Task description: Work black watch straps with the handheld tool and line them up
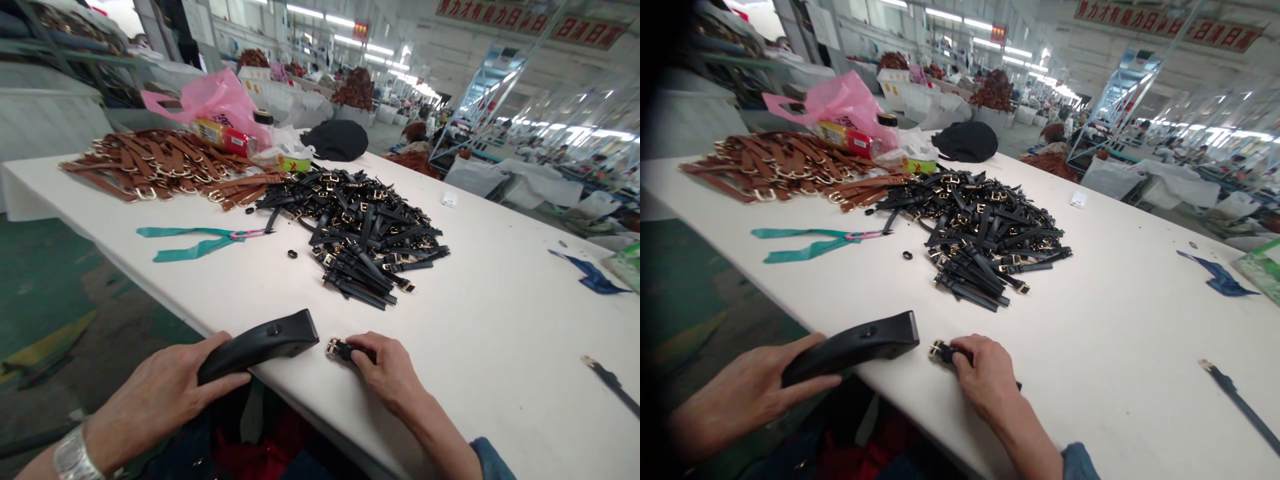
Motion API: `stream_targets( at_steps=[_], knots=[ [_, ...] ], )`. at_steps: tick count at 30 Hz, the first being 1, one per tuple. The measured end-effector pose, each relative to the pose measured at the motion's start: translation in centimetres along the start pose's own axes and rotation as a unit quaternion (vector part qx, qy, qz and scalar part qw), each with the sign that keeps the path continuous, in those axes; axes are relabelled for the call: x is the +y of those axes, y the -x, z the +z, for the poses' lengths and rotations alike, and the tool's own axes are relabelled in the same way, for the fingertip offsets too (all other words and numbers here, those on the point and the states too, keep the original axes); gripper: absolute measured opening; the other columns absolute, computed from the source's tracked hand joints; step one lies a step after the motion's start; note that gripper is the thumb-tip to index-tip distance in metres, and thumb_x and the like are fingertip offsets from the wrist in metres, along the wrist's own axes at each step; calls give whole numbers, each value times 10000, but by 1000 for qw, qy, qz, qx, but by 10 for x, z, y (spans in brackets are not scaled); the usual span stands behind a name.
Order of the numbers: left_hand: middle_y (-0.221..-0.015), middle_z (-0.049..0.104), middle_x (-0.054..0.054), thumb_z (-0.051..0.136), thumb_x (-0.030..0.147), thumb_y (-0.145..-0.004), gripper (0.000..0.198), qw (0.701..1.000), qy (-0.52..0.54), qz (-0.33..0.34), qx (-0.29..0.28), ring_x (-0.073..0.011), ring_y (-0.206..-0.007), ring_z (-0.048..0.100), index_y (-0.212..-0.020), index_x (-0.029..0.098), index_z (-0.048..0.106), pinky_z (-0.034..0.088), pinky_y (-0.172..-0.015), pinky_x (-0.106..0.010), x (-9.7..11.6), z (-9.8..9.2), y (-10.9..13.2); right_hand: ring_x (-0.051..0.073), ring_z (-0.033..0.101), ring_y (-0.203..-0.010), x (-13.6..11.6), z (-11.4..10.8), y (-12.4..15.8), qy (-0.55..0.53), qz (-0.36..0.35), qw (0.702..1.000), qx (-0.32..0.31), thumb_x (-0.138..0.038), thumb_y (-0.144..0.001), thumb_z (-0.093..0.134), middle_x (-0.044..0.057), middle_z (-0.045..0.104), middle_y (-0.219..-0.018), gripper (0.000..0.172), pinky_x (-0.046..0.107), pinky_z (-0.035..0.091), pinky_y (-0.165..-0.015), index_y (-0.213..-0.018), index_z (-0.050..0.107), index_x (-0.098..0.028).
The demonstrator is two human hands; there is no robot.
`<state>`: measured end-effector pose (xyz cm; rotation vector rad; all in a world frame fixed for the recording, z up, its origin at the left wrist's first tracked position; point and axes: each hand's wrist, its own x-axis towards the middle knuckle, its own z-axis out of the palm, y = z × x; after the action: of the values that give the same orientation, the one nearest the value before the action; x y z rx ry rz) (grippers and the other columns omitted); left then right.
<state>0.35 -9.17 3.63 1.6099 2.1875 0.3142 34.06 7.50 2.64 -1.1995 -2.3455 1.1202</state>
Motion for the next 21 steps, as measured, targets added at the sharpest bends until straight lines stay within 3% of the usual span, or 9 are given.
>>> stream_targets(
  at_steps=[3, 7, 11, 16, 21],
  knots=[
    [-772, 820, 11, 566, 574, -997, 319, 1000, 1, -13, -25, -301, -783, 813, -1076, 315, 734, 531, -732, -396, 13, -7, 4, 294, 769, -1034, 4, 0, 8, 101, 1, 992, 81, -182, -938, 718, 73, 847, -1087, 257, 407, 576, -922, -1049, 912, -308],
    [-888, 853, -22, 546, 612, -987, 378, 999, -5, -7, -47, -360, -897, 835, -1139, 306, 708, 536, -817, -438, 31, -13, 0, 280, 754, -992, 12, 0, 12, 131, -8, 983, 128, -206, -951, 774, 72, 824, -1022, 192, 404, 559, -911, -1035, 917, -303],
    [-1033, 872, -110, 449, 667, -991, 490, 996, -49, 6, -81, -424, -1020, 841, -1221, 304, 684, 560, -876, -501, 58, -22, -13, 275, 751, -971, 19, 2, 8, 104, -14, 983, 148, -205, -957, 782, 68, 836, -993, 170, 419, 533, -935, -995, 921, -296],
    [-1133, 867, -168, 385, 598, -1007, 497, 983, -139, 31, -112, -455, -1074, 836, -1261, 270, 659, 590, -903, -545, 95, -31, -29, 274, 750, -955, 22, 4, 6, 86, -26, 983, 160, -213, -924, 779, 67, 826, -965, 156, 426, 516, -924, -949, 917, -282],
    [-994, 869, -161, 430, 597, -1004, 462, 972, -186, 48, -133, -440, -981, 846, -1203, 270, 688, 599, -830, -506, 106, -34, -36, 259, 751, -932, 22, 3, 7, 67, -27, 985, 160, -199, -885, 746, 53, 828, -944, 184, 410, 523, -904, -915, 903, -291]
  ],
)
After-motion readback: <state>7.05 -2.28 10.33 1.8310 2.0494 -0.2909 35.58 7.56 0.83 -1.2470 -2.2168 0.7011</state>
